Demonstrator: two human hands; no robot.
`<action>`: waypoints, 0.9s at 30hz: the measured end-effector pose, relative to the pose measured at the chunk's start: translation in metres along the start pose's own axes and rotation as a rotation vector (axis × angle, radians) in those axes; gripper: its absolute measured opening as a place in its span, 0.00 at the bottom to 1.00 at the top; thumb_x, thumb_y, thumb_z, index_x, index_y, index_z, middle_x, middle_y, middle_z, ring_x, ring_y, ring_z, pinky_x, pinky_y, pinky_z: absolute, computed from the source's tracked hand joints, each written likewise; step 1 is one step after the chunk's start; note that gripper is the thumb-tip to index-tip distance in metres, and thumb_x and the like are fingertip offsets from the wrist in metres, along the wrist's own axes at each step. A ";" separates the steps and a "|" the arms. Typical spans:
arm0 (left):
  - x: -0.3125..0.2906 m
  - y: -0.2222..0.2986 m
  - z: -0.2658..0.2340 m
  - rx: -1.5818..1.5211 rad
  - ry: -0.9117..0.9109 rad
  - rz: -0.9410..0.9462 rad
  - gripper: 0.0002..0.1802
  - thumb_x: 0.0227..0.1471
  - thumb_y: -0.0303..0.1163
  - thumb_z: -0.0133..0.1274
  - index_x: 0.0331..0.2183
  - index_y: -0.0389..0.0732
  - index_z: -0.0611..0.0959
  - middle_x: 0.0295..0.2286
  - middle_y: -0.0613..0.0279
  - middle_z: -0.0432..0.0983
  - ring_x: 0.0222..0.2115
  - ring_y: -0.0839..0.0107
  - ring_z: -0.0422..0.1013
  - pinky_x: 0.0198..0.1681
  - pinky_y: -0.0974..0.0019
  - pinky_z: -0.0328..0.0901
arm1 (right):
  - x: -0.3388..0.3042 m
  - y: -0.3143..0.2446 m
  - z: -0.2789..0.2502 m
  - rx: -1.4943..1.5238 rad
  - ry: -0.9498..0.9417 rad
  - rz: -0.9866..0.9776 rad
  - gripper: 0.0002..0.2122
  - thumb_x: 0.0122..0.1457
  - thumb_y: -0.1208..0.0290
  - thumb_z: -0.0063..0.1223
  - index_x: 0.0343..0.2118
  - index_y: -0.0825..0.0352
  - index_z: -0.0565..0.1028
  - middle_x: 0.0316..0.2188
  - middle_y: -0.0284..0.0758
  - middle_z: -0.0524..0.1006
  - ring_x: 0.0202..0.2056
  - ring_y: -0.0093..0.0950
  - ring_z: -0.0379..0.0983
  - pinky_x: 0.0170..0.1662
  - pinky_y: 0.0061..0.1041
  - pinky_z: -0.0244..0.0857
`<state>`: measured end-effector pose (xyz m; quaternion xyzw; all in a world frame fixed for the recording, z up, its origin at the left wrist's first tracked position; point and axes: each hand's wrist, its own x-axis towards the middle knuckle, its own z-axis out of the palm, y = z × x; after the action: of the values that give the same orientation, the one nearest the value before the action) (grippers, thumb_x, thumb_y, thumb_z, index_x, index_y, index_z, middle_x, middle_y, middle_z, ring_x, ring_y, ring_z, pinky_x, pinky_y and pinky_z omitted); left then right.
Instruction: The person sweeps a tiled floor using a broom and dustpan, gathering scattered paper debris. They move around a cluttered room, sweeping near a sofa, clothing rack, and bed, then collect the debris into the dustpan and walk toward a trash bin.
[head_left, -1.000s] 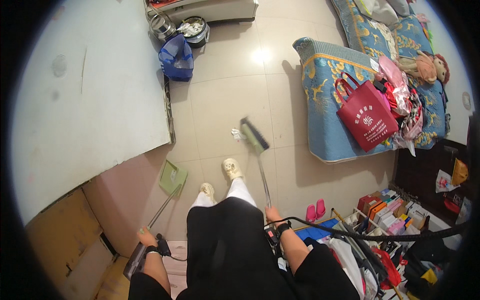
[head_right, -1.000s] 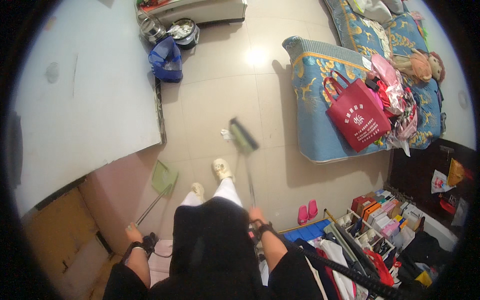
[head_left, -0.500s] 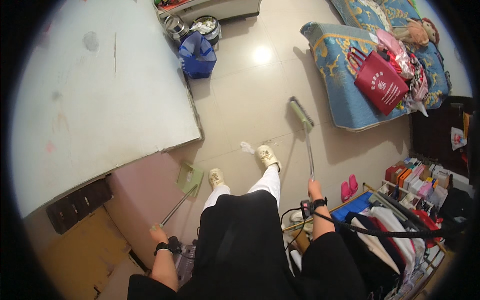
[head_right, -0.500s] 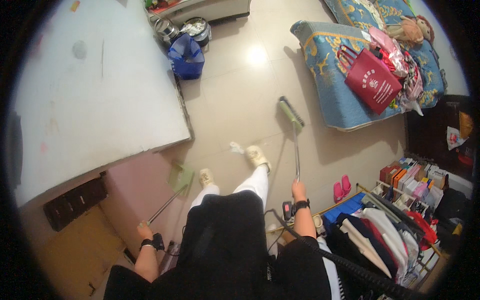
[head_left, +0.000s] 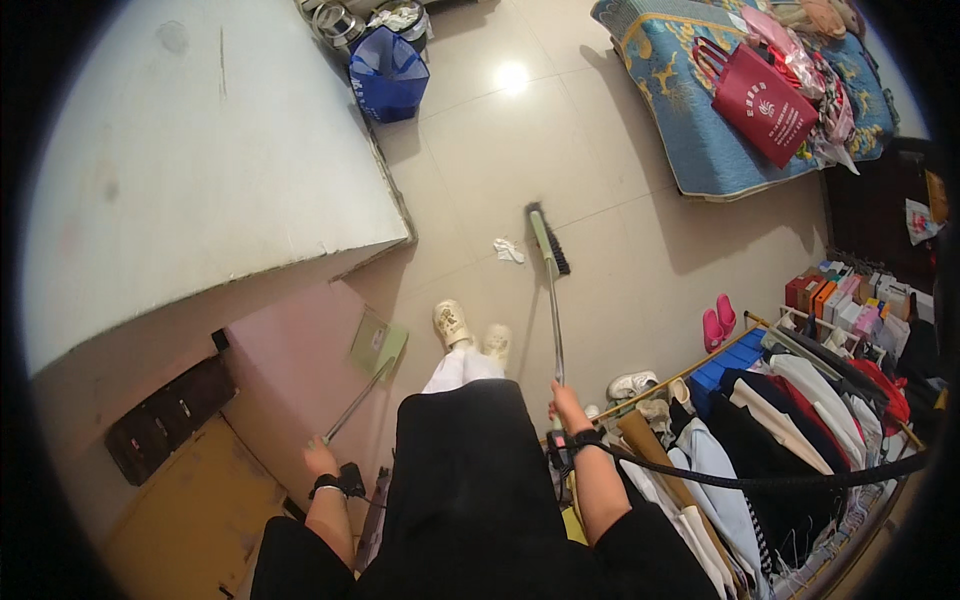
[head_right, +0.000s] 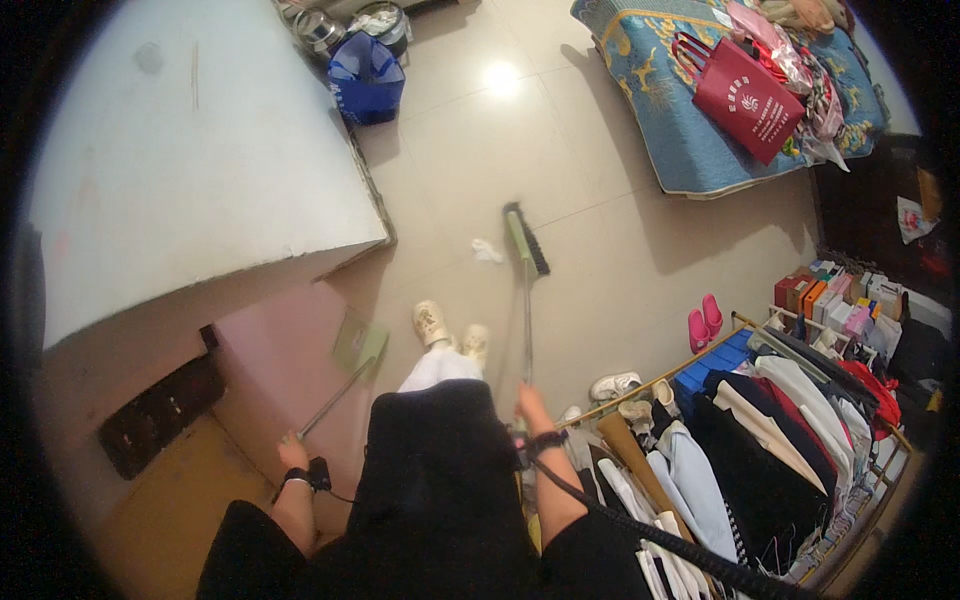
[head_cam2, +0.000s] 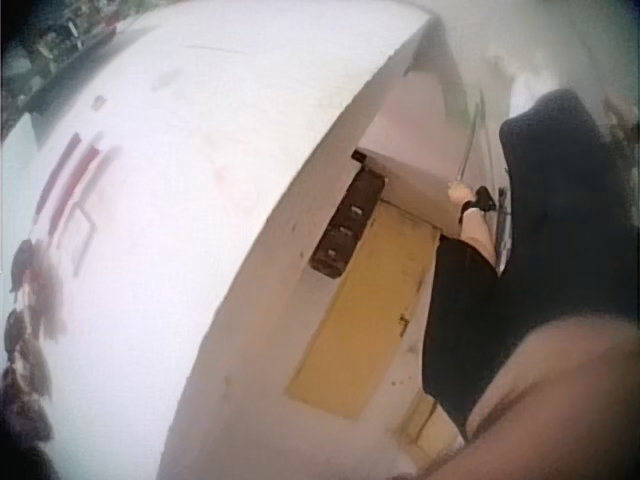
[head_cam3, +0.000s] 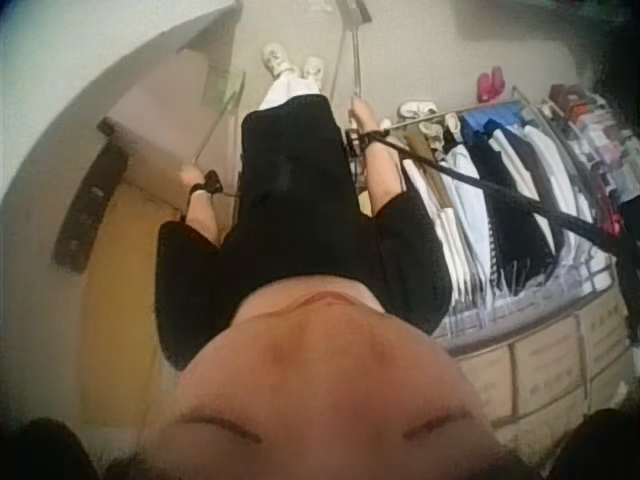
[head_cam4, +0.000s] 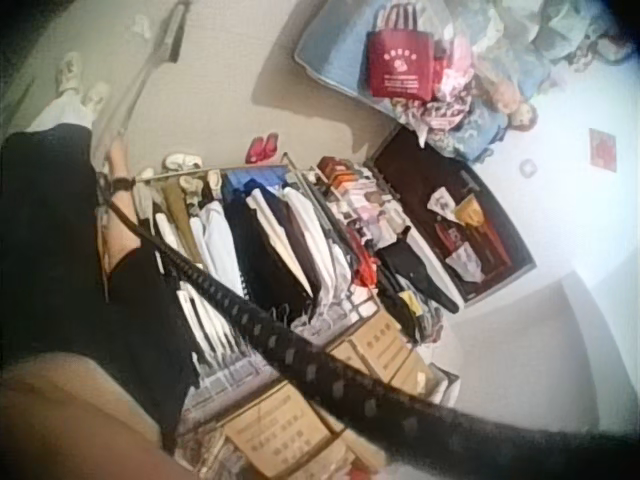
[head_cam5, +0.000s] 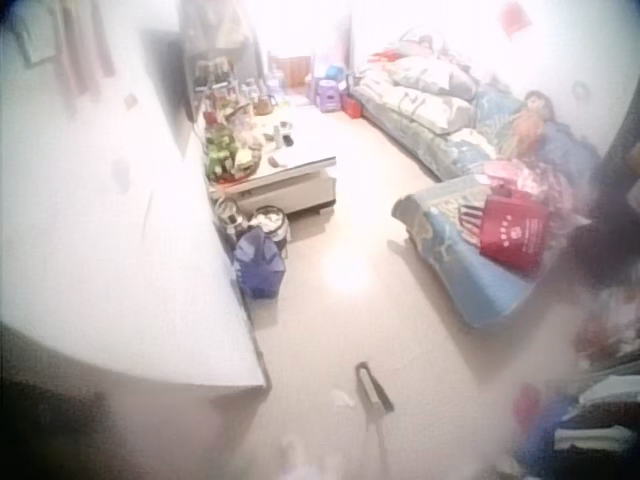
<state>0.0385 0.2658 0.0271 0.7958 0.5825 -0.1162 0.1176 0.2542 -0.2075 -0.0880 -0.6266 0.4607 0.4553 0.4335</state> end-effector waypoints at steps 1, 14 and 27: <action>-0.003 0.004 0.003 -0.007 0.065 -0.094 0.21 0.46 0.41 0.44 0.30 0.29 0.69 0.24 0.49 0.69 0.20 0.63 0.67 0.22 0.63 0.62 | -0.013 0.006 -0.011 -0.023 0.047 0.031 0.17 0.52 0.58 0.40 0.36 0.67 0.63 0.09 0.32 0.59 0.09 0.26 0.55 0.13 0.25 0.55; -0.063 0.033 -0.001 -0.408 0.150 -0.249 0.21 0.45 0.42 0.46 0.31 0.30 0.68 0.23 0.53 0.69 0.20 0.65 0.66 0.21 0.66 0.63 | 0.033 -0.128 -0.067 -0.662 0.327 -0.466 0.16 0.50 0.62 0.40 0.25 0.73 0.70 0.22 0.50 0.71 0.25 0.46 0.69 0.28 0.38 0.63; -0.082 0.019 -0.034 -0.522 0.179 -0.274 0.17 0.47 0.39 0.46 0.29 0.32 0.68 0.24 0.55 0.67 0.23 0.67 0.65 0.21 0.67 0.61 | -0.030 0.032 -0.037 -0.963 0.186 -0.407 0.13 0.50 0.66 0.41 0.30 0.73 0.66 0.27 0.52 0.70 0.33 0.48 0.66 0.35 0.41 0.61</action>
<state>0.0340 0.1973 0.0868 0.6599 0.7026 0.0934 0.2494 0.2241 -0.2438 -0.0551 -0.8691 0.1051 0.4645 0.1338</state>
